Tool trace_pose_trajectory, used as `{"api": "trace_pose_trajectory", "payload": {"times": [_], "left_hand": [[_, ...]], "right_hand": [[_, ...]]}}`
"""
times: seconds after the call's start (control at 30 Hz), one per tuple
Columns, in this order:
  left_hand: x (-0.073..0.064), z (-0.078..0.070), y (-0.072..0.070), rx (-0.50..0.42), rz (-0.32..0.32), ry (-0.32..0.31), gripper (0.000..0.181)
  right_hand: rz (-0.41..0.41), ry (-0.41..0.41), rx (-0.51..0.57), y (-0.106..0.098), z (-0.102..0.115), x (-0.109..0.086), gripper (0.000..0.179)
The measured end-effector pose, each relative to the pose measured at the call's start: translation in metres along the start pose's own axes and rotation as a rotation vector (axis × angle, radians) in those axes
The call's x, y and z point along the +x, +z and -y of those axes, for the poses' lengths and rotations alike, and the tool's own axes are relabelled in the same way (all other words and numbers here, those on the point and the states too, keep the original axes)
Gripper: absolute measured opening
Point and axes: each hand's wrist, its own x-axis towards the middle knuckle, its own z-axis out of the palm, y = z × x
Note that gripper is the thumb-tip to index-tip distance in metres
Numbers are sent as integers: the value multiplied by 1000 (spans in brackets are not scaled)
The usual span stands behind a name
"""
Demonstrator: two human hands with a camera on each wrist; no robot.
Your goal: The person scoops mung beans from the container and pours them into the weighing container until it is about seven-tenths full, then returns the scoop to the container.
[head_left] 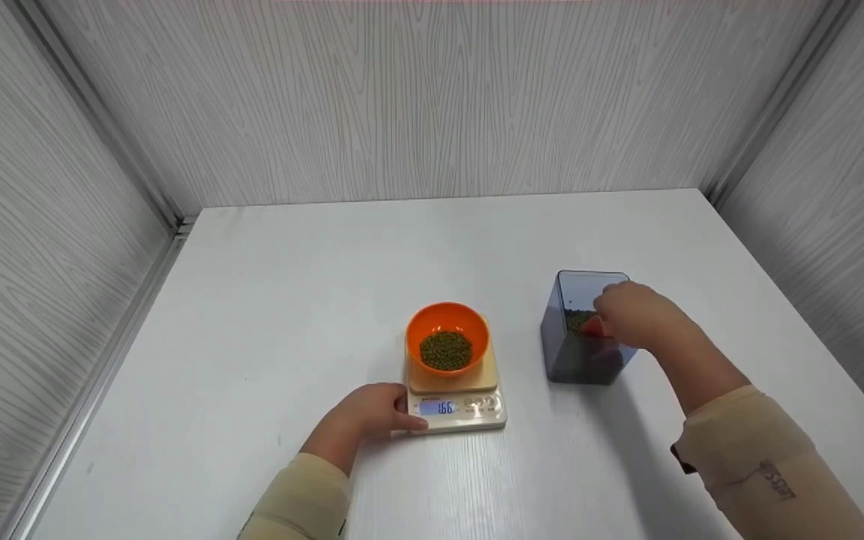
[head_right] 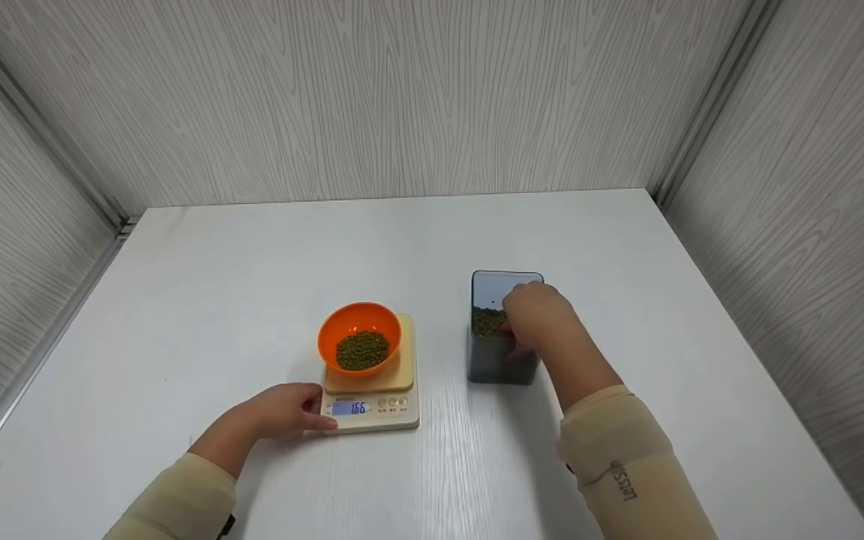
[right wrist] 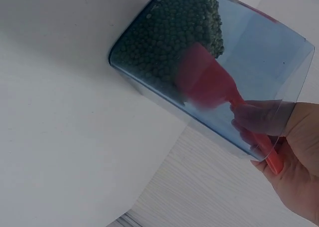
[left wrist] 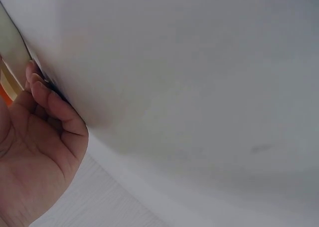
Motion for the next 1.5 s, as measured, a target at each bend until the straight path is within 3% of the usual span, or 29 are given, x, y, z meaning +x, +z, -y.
{"api": "trace_pose_trajectory", "payload": {"times": [0.63,1.0,1.5], "left_hand": [[-1,1,0,-9,-7,20,40],[-1,1,1,-19,-13,28,41],[-2,-1,0,-8,-6,-8,40]], "right_hand": [[-83,-65,216,6,-16,-4,7],[-115,-25,321,-4,-18,-14,9],[-159,7,406,0,-34,-23,13]]}}
